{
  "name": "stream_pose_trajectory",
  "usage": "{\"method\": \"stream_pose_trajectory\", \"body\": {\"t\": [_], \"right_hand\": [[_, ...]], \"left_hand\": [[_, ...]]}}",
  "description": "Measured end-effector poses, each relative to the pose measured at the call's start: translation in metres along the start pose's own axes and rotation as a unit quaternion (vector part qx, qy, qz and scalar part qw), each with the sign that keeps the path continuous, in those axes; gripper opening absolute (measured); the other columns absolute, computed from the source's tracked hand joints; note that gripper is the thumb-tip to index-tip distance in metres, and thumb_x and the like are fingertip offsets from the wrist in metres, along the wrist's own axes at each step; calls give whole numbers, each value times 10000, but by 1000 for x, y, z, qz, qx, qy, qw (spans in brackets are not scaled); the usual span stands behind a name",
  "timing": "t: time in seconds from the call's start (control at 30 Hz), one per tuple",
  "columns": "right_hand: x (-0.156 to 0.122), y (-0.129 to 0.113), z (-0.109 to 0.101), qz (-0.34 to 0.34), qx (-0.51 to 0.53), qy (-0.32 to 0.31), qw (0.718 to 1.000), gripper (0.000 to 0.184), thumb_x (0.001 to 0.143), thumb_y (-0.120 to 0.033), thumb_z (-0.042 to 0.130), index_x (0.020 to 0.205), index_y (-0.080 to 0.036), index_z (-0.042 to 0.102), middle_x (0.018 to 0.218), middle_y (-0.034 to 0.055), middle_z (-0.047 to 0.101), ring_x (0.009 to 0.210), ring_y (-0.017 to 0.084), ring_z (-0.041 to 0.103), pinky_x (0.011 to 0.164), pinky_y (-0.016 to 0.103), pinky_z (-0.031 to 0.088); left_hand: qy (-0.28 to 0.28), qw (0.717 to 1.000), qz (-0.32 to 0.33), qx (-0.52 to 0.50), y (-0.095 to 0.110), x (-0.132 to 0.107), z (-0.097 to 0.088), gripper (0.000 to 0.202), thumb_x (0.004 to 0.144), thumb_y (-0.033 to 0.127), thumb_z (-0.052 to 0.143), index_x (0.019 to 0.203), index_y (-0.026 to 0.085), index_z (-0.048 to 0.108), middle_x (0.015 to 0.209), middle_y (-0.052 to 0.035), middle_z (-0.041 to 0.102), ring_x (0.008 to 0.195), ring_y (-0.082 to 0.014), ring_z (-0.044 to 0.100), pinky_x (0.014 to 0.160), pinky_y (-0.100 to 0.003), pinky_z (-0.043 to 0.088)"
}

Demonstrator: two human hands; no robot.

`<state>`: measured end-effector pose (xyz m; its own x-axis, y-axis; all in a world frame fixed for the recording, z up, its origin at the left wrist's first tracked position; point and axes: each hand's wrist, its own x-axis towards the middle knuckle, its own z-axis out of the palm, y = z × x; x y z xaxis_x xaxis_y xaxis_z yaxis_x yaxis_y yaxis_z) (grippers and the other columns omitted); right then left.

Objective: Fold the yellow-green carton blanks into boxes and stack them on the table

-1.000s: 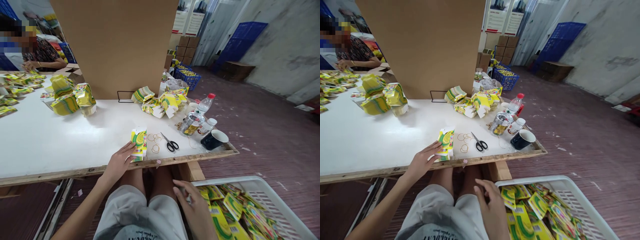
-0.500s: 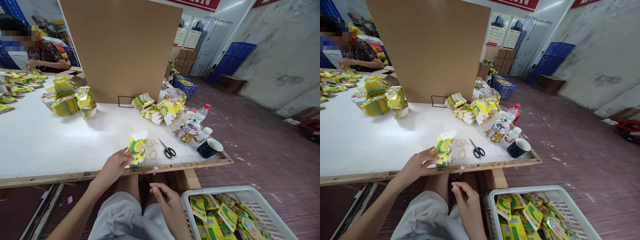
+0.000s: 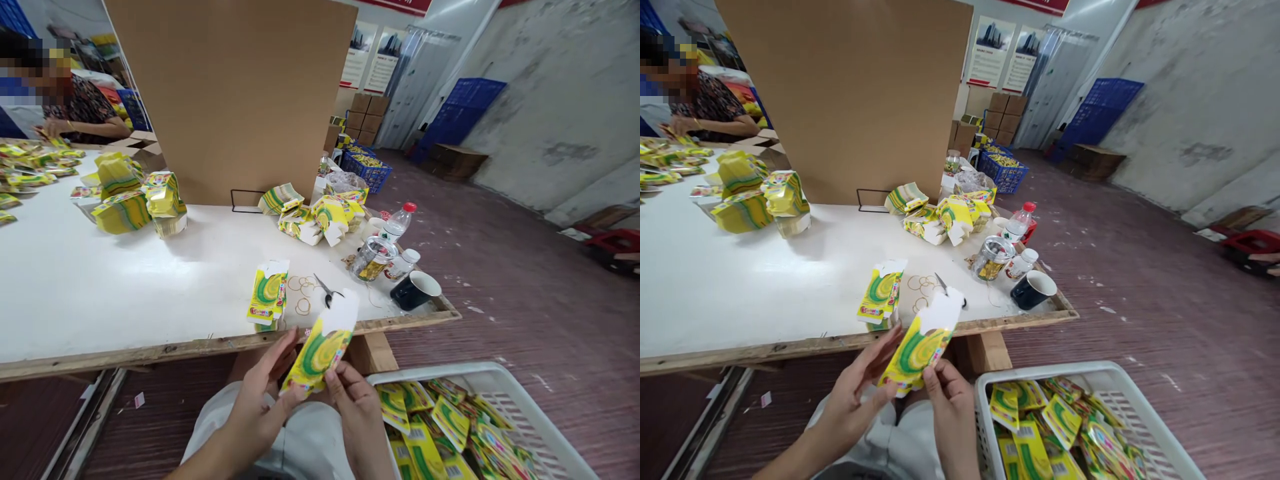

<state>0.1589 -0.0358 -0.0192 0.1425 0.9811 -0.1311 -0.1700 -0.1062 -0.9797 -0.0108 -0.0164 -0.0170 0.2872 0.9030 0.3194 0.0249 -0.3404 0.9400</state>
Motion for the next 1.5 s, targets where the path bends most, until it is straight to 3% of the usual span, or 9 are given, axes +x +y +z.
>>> {"method": "stream_pose_trajectory", "body": {"t": [0.17, 0.3, 0.57, 0.73, 0.9, 1.03, 1.23, 1.37, 1.5], "right_hand": [[-5, 13, 3, -161, -293, 139, 932, 532, 831, -428, 726, 1290, -194, 595, 1282, 157, 666, 1032, 311, 649, 867, 461, 526], [-5, 11, -3, -228, -415, 22, 881, 496, 942, -254, 591, 1424, -301, 486, 1380, 84, 618, 1214, 290, 586, 973, 467, 472], [-7, 7, -6, -243, -385, 2, 890, 561, 913, -154, 591, 1432, -319, 454, 1421, 66, 563, 1311, 266, 524, 1039, 424, 455], [-11, 6, -4, -204, -329, 25, 922, 348, 865, -138, 640, 1180, -281, 604, 1169, 49, 592, 840, 185, 631, 774, 307, 544], [-16, 6, 2, -194, -303, -4, 933, 135, 866, -174, 660, 974, -254, 641, 1004, 24, 558, 694, 148, 548, 648, 250, 515], [-18, 3, 4, -208, -295, -31, 932, 107, 912, -219, 616, 990, -259, 677, 999, 30, 572, 748, 158, 598, 652, 242, 528], [-15, 7, 5, -224, -288, 125, 923, 534, 888, -342, 673, 1391, -234, 530, 1331, 133, 553, 1036, 243, 613, 831, 347, 556], [-12, 16, 6, -135, -224, 40, 964, 291, 954, -411, 568, 1061, -184, 715, 1010, 102, 728, 870, 229, 683, 756, 307, 569], [-12, 22, 5, -104, -206, 75, 970, 336, 915, -480, 603, 827, -172, 705, 735, 53, 698, 655, 193, 642, 607, 262, 544]], "left_hand": [[-37, 989, -138, -28, 1, 9, 7, 341, 982, 319, 524, 1214, 141, 698, 1155, -136, 762, 1031, -274, 709, 911, -334, 556], [-70, 989, -130, 19, 3, 11, 4, 294, 953, 286, 531, 1072, 118, 740, 980, -107, 773, 856, -232, 680, 794, -281, 526], [-129, 980, -148, 42, 16, 14, -3, 308, 946, 315, 525, 1009, 116, 752, 860, -79, 730, 802, -221, 636, 745, -262, 475], [-134, 971, -192, -52, 15, 13, -6, 378, 928, 440, 585, 991, 109, 755, 849, -73, 713, 755, -186, 580, 696, -255, 448], [-80, 872, -389, -285, -11, 2, -12, 574, 644, 622, 829, 916, 123, 742, 798, -56, 724, 709, -184, 637, 659, -268, 478], [-56, 838, -412, -354, -19, -1, -9, 580, 590, 572, 890, 918, 117, 741, 762, -67, 746, 669, -177, 667, 657, -277, 507], [-12, 869, -343, -356, -9, 11, 2, 459, 717, 537, 828, 838, 99, 763, 668, -36, 702, 551, -91, 564, 568, -195, 469], [22, 913, -270, -305, -5, 16, 8, 434, 795, 540, 758, 942, 132, 759, 749, -44, 736, 657, -133, 616, 631, -211, 497], [-11, 946, -234, -224, -8, 14, 9, 429, 859, 540, 681, 963, 126, 727, 850, -80, 754, 735, -179, 651, 671, -246, 510]]}}
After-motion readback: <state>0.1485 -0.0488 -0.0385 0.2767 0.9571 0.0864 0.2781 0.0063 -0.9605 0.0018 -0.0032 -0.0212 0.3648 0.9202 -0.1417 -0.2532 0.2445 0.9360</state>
